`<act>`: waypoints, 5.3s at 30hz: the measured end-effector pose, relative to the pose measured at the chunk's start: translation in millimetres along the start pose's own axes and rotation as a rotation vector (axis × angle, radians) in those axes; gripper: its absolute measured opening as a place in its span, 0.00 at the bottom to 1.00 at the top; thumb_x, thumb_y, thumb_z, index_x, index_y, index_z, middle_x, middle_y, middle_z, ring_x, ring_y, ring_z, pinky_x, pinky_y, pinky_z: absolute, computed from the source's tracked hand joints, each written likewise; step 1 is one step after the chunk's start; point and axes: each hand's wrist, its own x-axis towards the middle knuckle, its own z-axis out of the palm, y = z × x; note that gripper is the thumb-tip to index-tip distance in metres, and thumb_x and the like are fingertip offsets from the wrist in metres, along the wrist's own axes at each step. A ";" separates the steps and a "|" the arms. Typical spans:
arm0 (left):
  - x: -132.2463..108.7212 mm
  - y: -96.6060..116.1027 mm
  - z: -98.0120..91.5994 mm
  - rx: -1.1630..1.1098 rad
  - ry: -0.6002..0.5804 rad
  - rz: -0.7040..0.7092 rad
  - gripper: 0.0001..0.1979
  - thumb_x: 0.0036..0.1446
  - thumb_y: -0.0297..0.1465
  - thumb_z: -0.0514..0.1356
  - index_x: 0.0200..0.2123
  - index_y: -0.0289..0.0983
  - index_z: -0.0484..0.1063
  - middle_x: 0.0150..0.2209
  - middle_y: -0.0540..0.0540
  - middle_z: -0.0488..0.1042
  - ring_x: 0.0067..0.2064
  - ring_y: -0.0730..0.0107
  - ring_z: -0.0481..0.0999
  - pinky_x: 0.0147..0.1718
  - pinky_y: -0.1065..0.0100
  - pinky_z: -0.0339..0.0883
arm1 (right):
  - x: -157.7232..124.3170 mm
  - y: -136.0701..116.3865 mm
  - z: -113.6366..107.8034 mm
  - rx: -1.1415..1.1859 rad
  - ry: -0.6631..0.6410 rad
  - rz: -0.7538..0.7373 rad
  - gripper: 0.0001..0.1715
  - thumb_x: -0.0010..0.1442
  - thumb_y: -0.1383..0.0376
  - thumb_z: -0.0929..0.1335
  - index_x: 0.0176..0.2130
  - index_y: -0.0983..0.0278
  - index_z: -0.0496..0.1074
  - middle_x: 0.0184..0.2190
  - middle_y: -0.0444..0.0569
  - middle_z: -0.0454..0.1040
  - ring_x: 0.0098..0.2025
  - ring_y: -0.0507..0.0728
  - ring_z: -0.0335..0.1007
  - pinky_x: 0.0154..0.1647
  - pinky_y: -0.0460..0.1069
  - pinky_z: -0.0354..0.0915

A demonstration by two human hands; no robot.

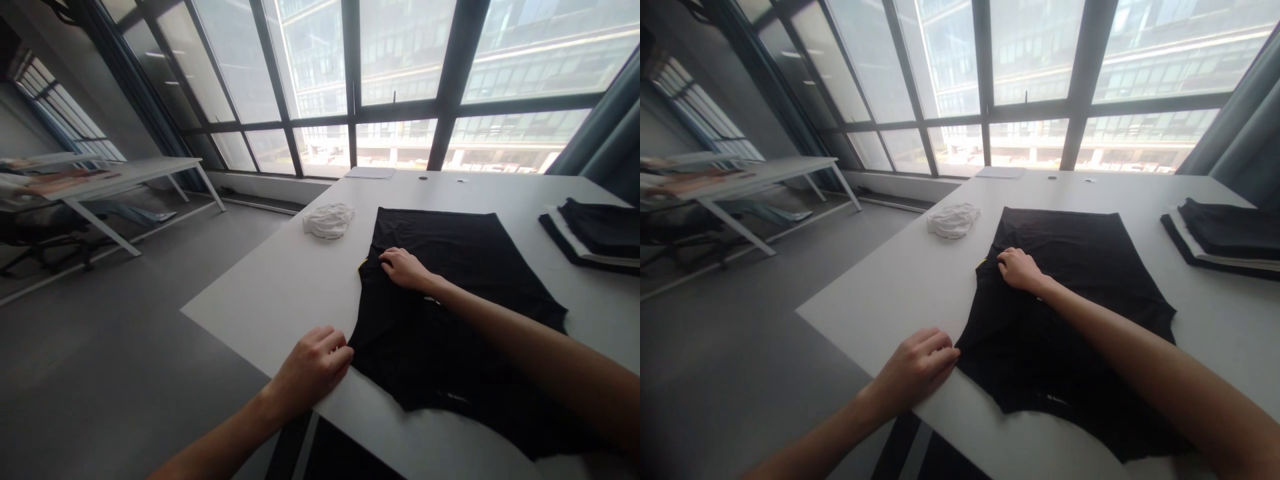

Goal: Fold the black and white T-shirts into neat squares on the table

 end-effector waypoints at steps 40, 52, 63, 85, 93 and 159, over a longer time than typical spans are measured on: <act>12.3 8.7 11.0 -0.196 -0.262 -0.040 0.39 0.67 0.51 0.53 0.73 0.42 0.46 0.73 0.40 0.45 0.73 0.52 0.45 0.70 0.48 0.46 | 31.0 -34.4 18.6 0.095 -0.039 -0.067 0.10 0.65 0.62 0.69 0.34 0.64 0.76 0.32 0.47 0.79 0.38 0.56 0.72 0.48 0.52 0.51; 60.7 -43.0 -8.7 -0.288 -0.091 -0.212 0.19 0.70 0.35 0.53 0.60 0.44 0.71 0.57 0.44 0.74 0.57 0.60 0.74 0.58 0.62 0.67 | 21.9 -29.0 -7.4 0.106 0.108 0.081 0.16 0.69 0.63 0.62 0.38 0.63 0.77 0.41 0.52 0.80 0.46 0.60 0.72 0.48 0.52 0.54; 155.2 -136.0 46.0 -0.394 -0.123 -0.309 0.06 0.54 0.29 0.63 0.36 0.38 0.79 0.36 0.47 0.75 0.35 0.67 0.75 0.41 0.67 0.70 | -87.9 -81.1 5.7 -0.037 0.044 -0.254 0.11 0.68 0.61 0.65 0.43 0.63 0.76 0.43 0.53 0.73 0.46 0.61 0.66 0.49 0.55 0.57; 158.8 -147.2 70.9 -0.328 0.004 -0.408 0.15 0.54 0.45 0.61 0.29 0.38 0.76 0.37 0.43 0.75 0.40 0.59 0.75 0.46 0.59 0.69 | -108.0 -84.0 6.7 -0.176 0.105 -0.324 0.15 0.68 0.58 0.65 0.45 0.66 0.72 0.44 0.56 0.73 0.46 0.63 0.64 0.46 0.57 0.62; 151.8 -111.6 47.3 -0.402 0.167 -0.189 0.19 0.68 0.33 0.48 0.53 0.39 0.74 0.55 0.42 0.76 0.58 0.60 0.73 0.60 0.58 0.63 | -114.7 -95.2 -1.1 -0.154 0.108 -0.493 0.12 0.68 0.64 0.62 0.39 0.65 0.74 0.39 0.54 0.75 0.41 0.59 0.67 0.42 0.54 0.63; 157.9 -141.8 71.5 -0.291 0.115 -0.364 0.15 0.63 0.39 0.58 0.32 0.38 0.81 0.33 0.45 0.78 0.35 0.66 0.75 0.41 0.67 0.67 | -75.6 -7.1 2.8 0.023 0.055 -0.305 0.21 0.70 0.57 0.64 0.57 0.60 0.74 0.62 0.56 0.70 0.64 0.64 0.63 0.64 0.62 0.56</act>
